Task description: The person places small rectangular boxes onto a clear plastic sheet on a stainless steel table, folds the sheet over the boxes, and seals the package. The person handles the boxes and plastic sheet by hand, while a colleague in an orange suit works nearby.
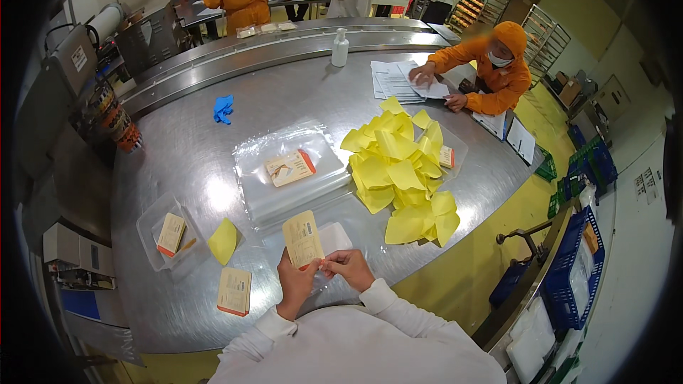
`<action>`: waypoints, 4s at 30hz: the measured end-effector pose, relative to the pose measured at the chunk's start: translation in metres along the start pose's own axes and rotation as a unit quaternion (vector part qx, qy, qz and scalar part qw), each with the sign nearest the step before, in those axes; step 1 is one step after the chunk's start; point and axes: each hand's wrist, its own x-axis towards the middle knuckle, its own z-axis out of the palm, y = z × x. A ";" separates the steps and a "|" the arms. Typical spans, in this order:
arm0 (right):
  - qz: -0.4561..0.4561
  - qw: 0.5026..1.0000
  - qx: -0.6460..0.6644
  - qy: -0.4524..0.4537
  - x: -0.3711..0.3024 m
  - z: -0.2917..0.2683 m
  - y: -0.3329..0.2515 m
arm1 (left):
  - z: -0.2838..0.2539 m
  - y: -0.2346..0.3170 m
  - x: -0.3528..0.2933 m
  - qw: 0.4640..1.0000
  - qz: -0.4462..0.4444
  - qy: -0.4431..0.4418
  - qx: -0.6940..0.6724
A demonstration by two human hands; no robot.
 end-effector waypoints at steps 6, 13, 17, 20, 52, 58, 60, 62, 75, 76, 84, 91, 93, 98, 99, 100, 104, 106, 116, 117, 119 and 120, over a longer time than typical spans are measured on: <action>-0.020 0.999 -0.036 0.023 0.006 -0.001 0.015 | 0.004 0.016 -0.006 0.998 0.031 -0.025 0.056; 0.011 0.999 -0.029 0.035 0.003 0.004 0.013 | 0.003 0.010 -0.007 0.996 0.039 -0.013 0.075; 0.025 0.999 -0.028 0.015 0.001 0.003 0.004 | 0.000 0.009 -0.006 0.995 0.055 -0.020 0.079; 0.022 1.000 -0.019 -0.003 0.001 0.000 0.003 | 0.001 0.019 -0.006 0.996 0.065 -0.010 0.059; -0.075 0.997 0.025 0.010 -0.006 0.005 -0.032 | -0.010 0.038 0.002 0.957 0.204 0.032 0.203; -0.091 0.995 -0.026 -0.018 0.007 -0.006 -0.010 | -0.018 0.000 -0.001 0.993 0.082 -0.060 0.056; -0.090 0.989 -0.079 0.082 0.021 -0.036 -0.009 | -0.028 -0.012 0.007 0.997 -0.027 0.016 -0.066; -0.099 0.971 -0.011 0.217 0.041 -0.100 -0.002 | -0.046 -0.013 0.018 0.989 -0.039 0.077 -0.120; 0.106 0.986 0.051 0.120 0.005 -0.061 -0.029 | -0.043 -0.006 -0.007 0.989 0.116 -0.083 -0.041; 0.090 0.988 0.028 0.119 0.004 -0.061 -0.022 | -0.045 -0.010 -0.007 0.983 0.148 -0.112 0.008; -0.068 0.958 -0.154 0.232 0.022 -0.095 0.016 | -0.066 -0.026 -0.001 0.958 0.106 -0.188 0.186; -0.100 0.938 -0.273 0.189 0.069 -0.100 0.041 | -0.049 -0.081 0.032 0.898 0.149 -0.155 0.383; -0.096 0.927 -0.306 0.195 0.072 -0.104 0.049 | -0.049 -0.088 0.034 0.878 0.142 -0.184 0.418; -0.081 0.920 -0.332 0.194 0.070 -0.096 0.046 | -0.049 -0.090 0.034 0.876 0.120 -0.192 0.427; -0.083 0.916 -0.340 0.194 0.071 -0.098 0.048 | -0.049 -0.089 0.035 0.877 0.120 -0.192 0.425; -0.086 0.913 -0.348 0.195 0.072 -0.099 0.050 | -0.049 -0.089 0.035 0.877 0.121 -0.192 0.424; -0.083 0.908 -0.357 0.204 0.074 -0.098 0.052 | -0.050 -0.088 0.035 0.878 0.124 -0.193 0.421; -0.083 0.906 -0.361 0.203 0.075 -0.098 0.052 | -0.050 -0.088 0.036 0.877 0.124 -0.195 0.421; -0.076 0.893 -0.394 0.204 0.076 -0.089 0.046 | -0.037 -0.098 0.031 0.834 0.164 -0.148 0.506; -0.079 0.888 -0.406 0.202 0.075 -0.087 0.045 | -0.036 -0.098 0.030 0.824 0.165 -0.146 0.522; -0.084 0.877 -0.430 0.198 0.076 -0.084 0.040 | -0.035 -0.098 0.031 0.824 0.147 -0.151 0.526; -0.047 0.855 -0.477 0.197 0.076 -0.083 0.031 | -0.034 -0.097 0.031 0.823 0.140 -0.155 0.528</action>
